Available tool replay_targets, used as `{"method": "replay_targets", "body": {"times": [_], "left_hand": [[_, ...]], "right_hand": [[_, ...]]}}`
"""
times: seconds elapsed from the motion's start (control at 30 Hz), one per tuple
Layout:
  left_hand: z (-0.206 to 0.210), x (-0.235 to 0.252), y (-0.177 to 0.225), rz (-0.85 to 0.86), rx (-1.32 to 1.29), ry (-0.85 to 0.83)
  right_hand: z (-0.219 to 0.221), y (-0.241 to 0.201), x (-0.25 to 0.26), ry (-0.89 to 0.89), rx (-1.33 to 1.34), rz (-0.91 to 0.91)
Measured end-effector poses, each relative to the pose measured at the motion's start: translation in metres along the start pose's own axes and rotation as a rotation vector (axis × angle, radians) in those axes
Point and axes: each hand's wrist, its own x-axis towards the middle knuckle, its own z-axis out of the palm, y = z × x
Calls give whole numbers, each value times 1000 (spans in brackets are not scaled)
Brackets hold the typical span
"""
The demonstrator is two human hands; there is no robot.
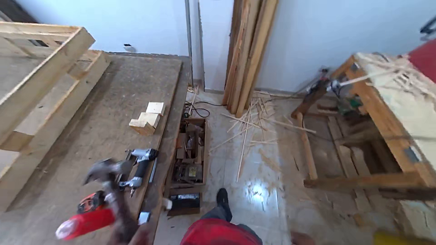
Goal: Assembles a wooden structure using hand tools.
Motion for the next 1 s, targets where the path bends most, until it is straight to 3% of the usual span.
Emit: {"method": "replay_targets", "body": {"times": [0.1, 0.27, 0.43, 0.57, 0.67, 0.77, 0.9, 1.0], "left_hand": [[105, 73, 45, -33, -279, -189], [244, 205, 93, -18, -757, -760], [353, 353, 130, 15, -751, -1132], [429, 468, 175, -63, -575, -1317], [453, 542, 203, -5, -401, -1174], [449, 608, 211, 54, -96, -757], [430, 684, 181, -183, -2, -182], [414, 738, 152, -372, 55, 42]], "right_hand": [[43, -169, 9, -222, -144, -326], [61, -436, -40, -651, -88, -821], [49, -644, -24, -896, -81, -1278], [39, -795, 18, -1190, 91, -1274], [41, -890, 47, -1416, 137, -1218], [61, -968, 75, -1437, 235, -1156], [100, -1077, 117, -1322, 257, -1144], [140, -1158, 154, -1191, 120, -1167]]}}
